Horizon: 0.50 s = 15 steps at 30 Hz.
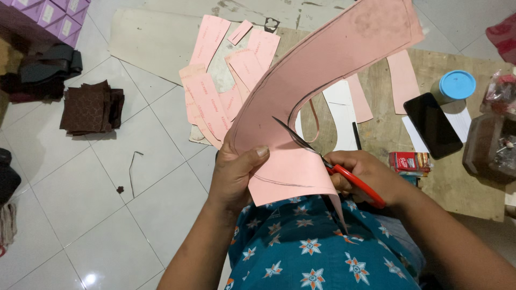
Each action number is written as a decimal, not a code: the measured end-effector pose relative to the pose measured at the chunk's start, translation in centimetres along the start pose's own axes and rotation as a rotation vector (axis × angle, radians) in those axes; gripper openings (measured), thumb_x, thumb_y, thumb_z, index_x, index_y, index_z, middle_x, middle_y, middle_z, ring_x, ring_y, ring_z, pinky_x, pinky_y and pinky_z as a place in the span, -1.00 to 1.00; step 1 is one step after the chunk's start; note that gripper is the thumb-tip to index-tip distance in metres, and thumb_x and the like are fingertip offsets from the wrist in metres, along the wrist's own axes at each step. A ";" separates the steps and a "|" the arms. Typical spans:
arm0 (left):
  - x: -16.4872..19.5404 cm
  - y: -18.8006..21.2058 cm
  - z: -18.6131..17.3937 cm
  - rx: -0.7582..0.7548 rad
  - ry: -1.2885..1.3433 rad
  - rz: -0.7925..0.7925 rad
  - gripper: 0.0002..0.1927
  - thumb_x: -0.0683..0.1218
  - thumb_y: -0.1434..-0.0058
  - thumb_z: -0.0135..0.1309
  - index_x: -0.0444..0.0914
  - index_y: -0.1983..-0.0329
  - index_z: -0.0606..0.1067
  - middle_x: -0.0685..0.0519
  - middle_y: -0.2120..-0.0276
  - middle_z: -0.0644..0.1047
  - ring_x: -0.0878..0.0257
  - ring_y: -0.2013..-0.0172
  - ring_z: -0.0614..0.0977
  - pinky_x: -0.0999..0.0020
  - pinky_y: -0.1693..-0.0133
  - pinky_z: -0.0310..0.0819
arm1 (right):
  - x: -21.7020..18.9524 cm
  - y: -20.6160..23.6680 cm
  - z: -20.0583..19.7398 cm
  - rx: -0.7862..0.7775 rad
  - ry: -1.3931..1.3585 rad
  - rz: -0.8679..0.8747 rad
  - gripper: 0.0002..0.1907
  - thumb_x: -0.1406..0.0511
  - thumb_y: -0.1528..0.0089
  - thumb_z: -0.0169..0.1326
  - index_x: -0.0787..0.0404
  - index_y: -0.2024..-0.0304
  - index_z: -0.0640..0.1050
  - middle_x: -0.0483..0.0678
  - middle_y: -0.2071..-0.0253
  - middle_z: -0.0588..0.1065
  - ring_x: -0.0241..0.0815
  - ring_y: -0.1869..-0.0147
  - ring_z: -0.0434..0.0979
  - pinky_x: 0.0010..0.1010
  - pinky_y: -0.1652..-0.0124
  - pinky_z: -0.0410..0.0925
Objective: The person traces a curved pattern onto a pink sheet using a black pen, then uses red-handled scissors to cut along the traced lines. The person rotates the sheet to follow the curves and removes the excess material, leaving a shaped piece.
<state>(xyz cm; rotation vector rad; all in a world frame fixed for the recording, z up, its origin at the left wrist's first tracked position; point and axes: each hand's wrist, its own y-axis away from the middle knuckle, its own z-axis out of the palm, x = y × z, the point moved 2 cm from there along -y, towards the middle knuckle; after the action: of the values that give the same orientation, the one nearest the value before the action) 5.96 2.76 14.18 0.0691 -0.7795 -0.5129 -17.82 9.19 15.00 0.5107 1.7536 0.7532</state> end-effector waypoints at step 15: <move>-0.7 0.0 0.4 -0.014 0.084 -0.035 -0.38 -0.36 -0.22 -0.03 -0.27 -0.38 0.25 -0.14 -0.07 0.50 0.11 -0.01 0.61 0.16 -0.06 0.59 | 1.7 -1.3 -0.8 -0.213 -0.082 -0.312 -0.46 0.23 -0.12 0.23 0.26 -0.14 0.59 -0.23 0.50 0.43 -0.41 0.44 0.34 -0.57 0.46 0.26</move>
<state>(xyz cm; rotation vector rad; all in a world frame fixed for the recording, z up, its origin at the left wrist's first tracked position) 5.23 3.18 14.03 0.0908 -0.6935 -0.5457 -19.09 9.23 13.07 0.1172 1.6051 0.6757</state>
